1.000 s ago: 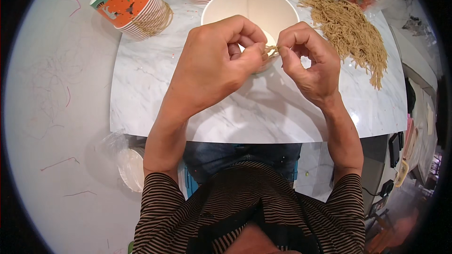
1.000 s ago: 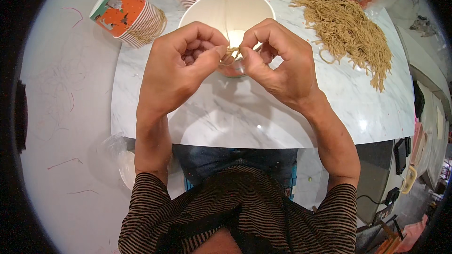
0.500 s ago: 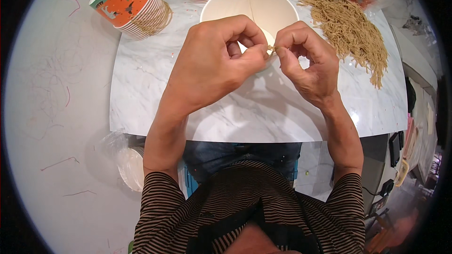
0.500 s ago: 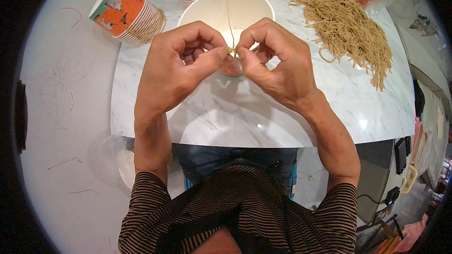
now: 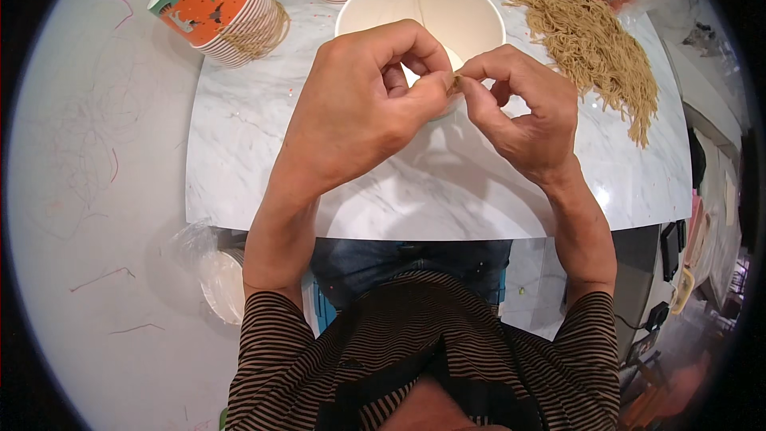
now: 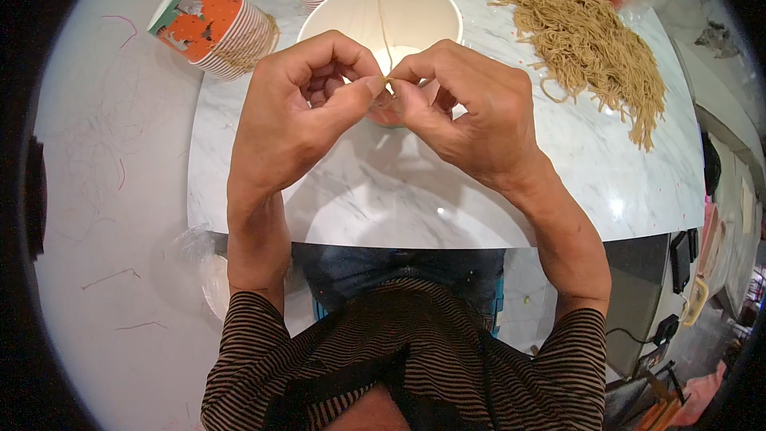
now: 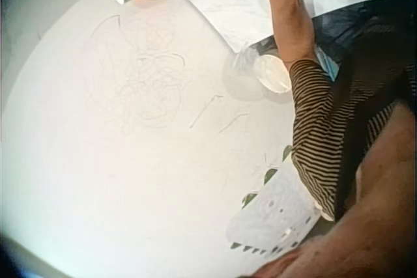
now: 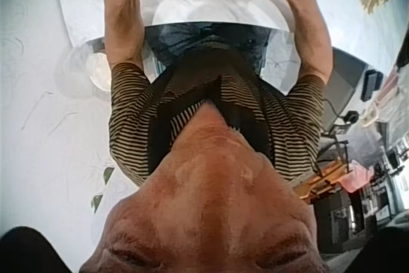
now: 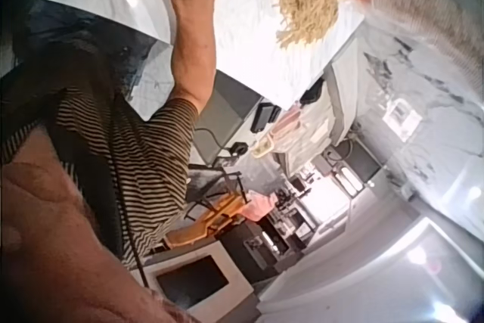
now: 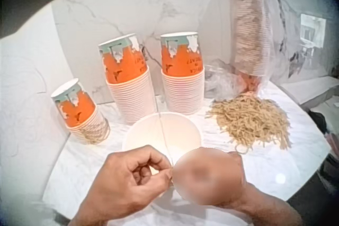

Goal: Attaching rubber bands across the openings of paper cups as part of a preparation or packaging process.

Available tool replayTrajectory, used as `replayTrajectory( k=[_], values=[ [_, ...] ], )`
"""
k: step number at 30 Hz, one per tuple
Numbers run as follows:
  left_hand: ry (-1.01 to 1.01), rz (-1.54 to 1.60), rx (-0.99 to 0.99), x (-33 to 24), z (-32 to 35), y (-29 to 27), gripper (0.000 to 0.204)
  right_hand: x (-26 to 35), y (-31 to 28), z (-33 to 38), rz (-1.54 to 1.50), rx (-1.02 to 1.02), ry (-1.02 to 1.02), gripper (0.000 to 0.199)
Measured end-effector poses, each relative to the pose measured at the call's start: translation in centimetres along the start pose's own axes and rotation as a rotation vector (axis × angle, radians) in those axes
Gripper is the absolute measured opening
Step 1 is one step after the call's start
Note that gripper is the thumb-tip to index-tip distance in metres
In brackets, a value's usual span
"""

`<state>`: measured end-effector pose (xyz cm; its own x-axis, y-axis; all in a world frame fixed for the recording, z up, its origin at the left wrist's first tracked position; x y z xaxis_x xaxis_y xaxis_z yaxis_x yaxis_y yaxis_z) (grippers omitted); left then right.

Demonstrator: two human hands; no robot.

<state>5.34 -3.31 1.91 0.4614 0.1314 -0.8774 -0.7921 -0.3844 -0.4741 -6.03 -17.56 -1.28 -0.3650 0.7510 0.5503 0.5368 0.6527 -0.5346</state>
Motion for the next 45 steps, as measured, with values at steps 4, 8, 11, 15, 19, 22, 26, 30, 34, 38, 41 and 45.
replayTrajectory(
  k=[4,8,11,15,19,22,26,30,34,38,41,45],
  values=[
    [0.017,-0.055,-0.042,0.0,0.0,-0.2,0.005,-0.4,-0.4,0.4,-0.102,-0.036,0.111,0.010],
    [0.052,-0.033,-0.094,0.2,0.0,-0.2,0.009,-0.9,-0.4,0.5,-0.334,-0.017,0.300,0.009],
    [0.073,-0.085,-0.083,-0.1,-0.1,0.1,0.010,-1.1,-0.3,0.6,-0.395,-0.008,0.347,0.010],
    [0.090,-0.101,-0.105,0.3,-0.4,0.2,0.009,-1.1,-0.4,0.5,-0.384,0.026,0.333,0.011],
    [0.068,-0.120,-0.093,0.1,-0.4,0.1,0.008,-1.0,-0.3,0.5,-0.390,0.026,0.339,0.011],
    [0.050,-0.044,-0.092,0.3,-0.5,0.1,0.007,-1.3,-0.5,0.6,-0.392,0.039,0.363,0.012],
    [0.081,-0.047,-0.099,0.6,-0.7,-0.1,0.007,-1.5,-0.6,0.6,-0.378,0.069,0.401,0.012],
    [0.059,0.006,-0.095,0.8,-0.8,0.0,0.008,-1.6,-0.4,0.7,-0.496,0.036,0.461,0.010],
    [0.029,0.072,-0.070,0.8,-0.8,0.2,0.009,-1.0,-0.3,0.3,-0.399,-0.007,0.398,0.008],
    [0.007,0.035,-0.064,0.7,-0.8,0.4,0.008,-1.0,-0.1,0.2,-0.181,-0.036,0.189,0.009],
    [0.028,-0.011,-0.062,0.7,-0.8,0.6,0.007,-1.3,-0.2,0.4,-0.206,-0.017,0.219,0.009],
    [0.070,-0.057,-0.180,0.9,-0.8,0.3,0.012,-1.4,-0.4,0.5,-0.331,0.050,0.341,0.009]
  ],
)
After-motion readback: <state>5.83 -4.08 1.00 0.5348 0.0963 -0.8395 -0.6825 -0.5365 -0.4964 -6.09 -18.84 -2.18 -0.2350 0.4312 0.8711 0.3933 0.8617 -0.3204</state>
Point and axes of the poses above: each hand's wrist, its own z-axis away from the middle knuckle, its own y-axis out of the palm, x = y × z, the point moved 4 cm from there along -z, towards the middle knuckle, and after that the axes turned 10 degrees about x, right-handed, at the moved point
